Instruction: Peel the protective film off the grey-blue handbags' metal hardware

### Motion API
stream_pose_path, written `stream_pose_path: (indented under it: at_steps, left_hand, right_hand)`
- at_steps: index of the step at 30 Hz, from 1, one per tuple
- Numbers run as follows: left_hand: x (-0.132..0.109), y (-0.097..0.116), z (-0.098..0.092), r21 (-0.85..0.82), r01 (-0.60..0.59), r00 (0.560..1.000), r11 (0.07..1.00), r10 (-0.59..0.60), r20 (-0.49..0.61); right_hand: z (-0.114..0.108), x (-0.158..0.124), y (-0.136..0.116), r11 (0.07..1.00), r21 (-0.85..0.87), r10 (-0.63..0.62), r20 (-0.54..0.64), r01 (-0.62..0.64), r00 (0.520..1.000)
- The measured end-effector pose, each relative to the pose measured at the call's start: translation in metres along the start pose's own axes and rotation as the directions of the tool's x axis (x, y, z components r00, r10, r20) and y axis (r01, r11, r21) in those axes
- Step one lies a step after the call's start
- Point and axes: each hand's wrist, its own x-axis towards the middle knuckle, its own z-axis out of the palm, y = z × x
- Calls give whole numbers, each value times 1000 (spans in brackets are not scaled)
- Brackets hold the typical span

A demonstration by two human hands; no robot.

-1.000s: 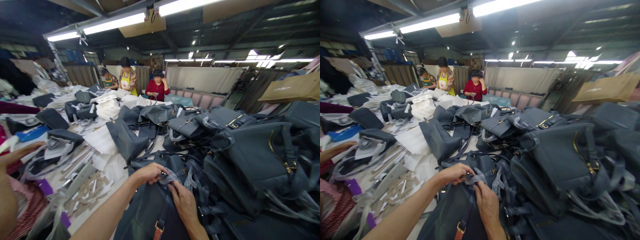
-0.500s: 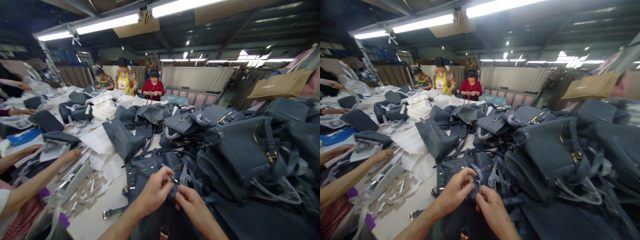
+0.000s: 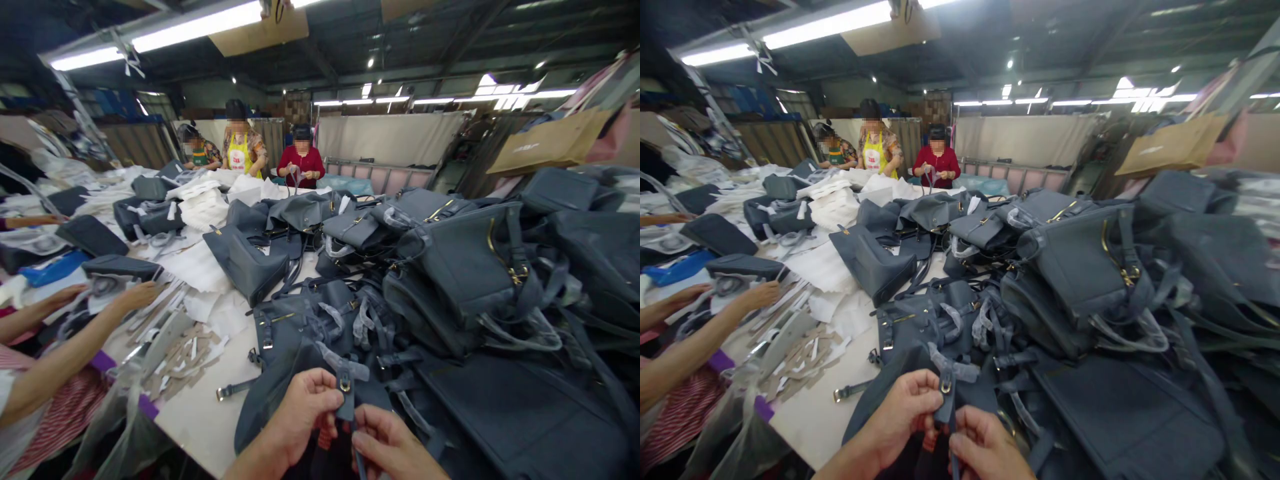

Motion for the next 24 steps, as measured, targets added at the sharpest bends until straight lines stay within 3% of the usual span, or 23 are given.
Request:
stream_pose_path:
  at_steps: [5, 10, 15, 18, 20, 24]
  left_hand:
    - [-14, 6, -4, -56, 79, 995, 995, -75, 67]
    - [-19, -6, -7, 189, 57, 998, 980, -49, -49]
    - [-14, -10, -6, 329, -10, 993, 944, 49, -109]
    - [-10, -9, -7, 389, -45, 990, 920, 92, -103]
    - [-7, -9, -8, 407, -61, 992, 911, 100, -75]
    - [0, -14, -8, 384, -72, 995, 920, 91, -31]
  right_hand:
    - [11, -5, -8, 990, 115, -67, -101, 79, 993]
    - [15, 6, 1, 975, 155, -112, -285, 161, 952]
    - [19, 12, 15, 968, -69, -248, -372, 240, 894]
    - [20, 11, 18, 926, -293, -350, -426, 238, 834]
    - [18, 11, 20, 909, -347, -375, -432, 233, 820]
    - [16, 11, 24, 949, -83, -312, -389, 305, 867]
